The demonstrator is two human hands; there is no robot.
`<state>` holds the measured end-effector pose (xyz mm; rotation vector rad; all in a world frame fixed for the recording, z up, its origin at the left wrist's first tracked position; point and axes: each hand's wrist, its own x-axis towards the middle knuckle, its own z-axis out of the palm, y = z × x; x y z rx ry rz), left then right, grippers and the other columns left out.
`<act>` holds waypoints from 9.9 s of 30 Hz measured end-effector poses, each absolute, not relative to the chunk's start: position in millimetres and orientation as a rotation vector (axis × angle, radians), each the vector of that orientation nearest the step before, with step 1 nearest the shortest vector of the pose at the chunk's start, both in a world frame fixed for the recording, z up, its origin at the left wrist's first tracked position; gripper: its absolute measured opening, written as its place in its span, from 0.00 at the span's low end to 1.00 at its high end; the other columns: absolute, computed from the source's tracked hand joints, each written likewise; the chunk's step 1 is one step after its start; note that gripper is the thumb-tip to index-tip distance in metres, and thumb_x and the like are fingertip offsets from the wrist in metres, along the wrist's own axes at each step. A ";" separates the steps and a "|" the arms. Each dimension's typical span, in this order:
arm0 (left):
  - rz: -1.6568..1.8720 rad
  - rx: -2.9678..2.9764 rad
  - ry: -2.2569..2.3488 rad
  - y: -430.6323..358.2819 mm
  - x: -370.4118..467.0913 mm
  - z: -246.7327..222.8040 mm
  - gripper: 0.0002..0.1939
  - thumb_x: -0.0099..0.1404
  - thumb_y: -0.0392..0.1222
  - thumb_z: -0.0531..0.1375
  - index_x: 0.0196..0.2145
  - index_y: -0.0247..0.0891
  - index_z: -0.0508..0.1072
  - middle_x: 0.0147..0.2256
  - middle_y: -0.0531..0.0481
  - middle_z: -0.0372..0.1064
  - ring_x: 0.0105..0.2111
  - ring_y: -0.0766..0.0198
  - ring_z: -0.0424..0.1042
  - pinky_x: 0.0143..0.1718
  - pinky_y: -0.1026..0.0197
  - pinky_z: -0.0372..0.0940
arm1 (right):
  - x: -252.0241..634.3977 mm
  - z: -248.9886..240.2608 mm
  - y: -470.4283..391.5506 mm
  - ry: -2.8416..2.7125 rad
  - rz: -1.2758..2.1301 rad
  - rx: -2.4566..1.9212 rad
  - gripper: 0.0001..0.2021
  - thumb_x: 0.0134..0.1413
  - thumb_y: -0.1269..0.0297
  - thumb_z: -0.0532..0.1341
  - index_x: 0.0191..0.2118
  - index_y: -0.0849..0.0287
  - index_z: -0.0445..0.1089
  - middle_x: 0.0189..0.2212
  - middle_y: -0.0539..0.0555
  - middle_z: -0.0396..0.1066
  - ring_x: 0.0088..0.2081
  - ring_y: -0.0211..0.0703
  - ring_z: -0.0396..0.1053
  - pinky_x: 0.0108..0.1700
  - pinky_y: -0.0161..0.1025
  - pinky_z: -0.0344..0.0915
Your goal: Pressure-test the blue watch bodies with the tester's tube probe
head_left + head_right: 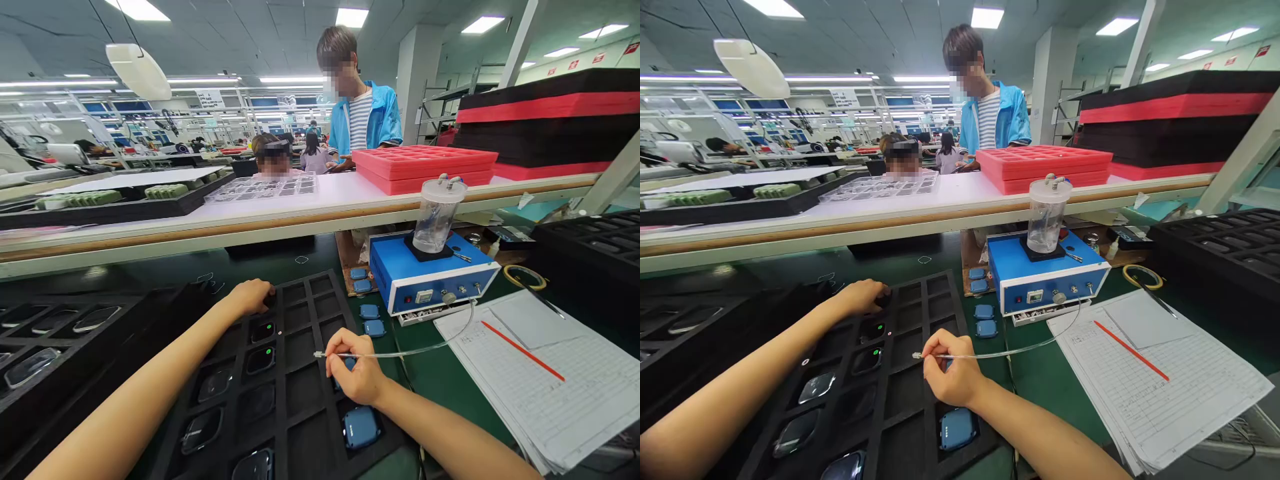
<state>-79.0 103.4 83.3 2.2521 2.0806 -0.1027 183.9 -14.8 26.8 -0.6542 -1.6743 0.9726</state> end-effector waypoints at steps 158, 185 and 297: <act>0.911 1.321 0.906 10.8 10.7 34.9 0.20 0.48 0.39 0.68 0.42 0.45 0.76 0.40 0.49 0.75 0.43 0.53 0.72 0.47 0.55 0.65 | 181.0 26.3 -8.0 -1.362 1.034 -0.860 0.02 0.46 0.70 0.53 0.26 0.57 0.60 0.15 0.47 0.66 0.15 0.34 0.58 0.20 0.32 0.57; 0.901 1.339 0.876 11.5 9.4 32.9 0.20 0.49 0.37 0.67 0.43 0.44 0.75 0.41 0.50 0.75 0.43 0.56 0.72 0.47 0.59 0.65 | 180.6 25.0 -7.8 -1.343 1.067 -0.824 0.03 0.46 0.71 0.53 0.26 0.58 0.60 0.15 0.47 0.66 0.15 0.34 0.58 0.21 0.32 0.56; 0.932 1.308 1.002 11.1 9.2 33.9 0.22 0.50 0.42 0.67 0.44 0.41 0.74 0.42 0.47 0.74 0.46 0.50 0.69 0.50 0.52 0.63 | 180.7 24.0 -7.6 -1.206 1.040 -0.699 0.01 0.47 0.69 0.55 0.27 0.59 0.61 0.14 0.45 0.64 0.13 0.31 0.56 0.17 0.29 0.54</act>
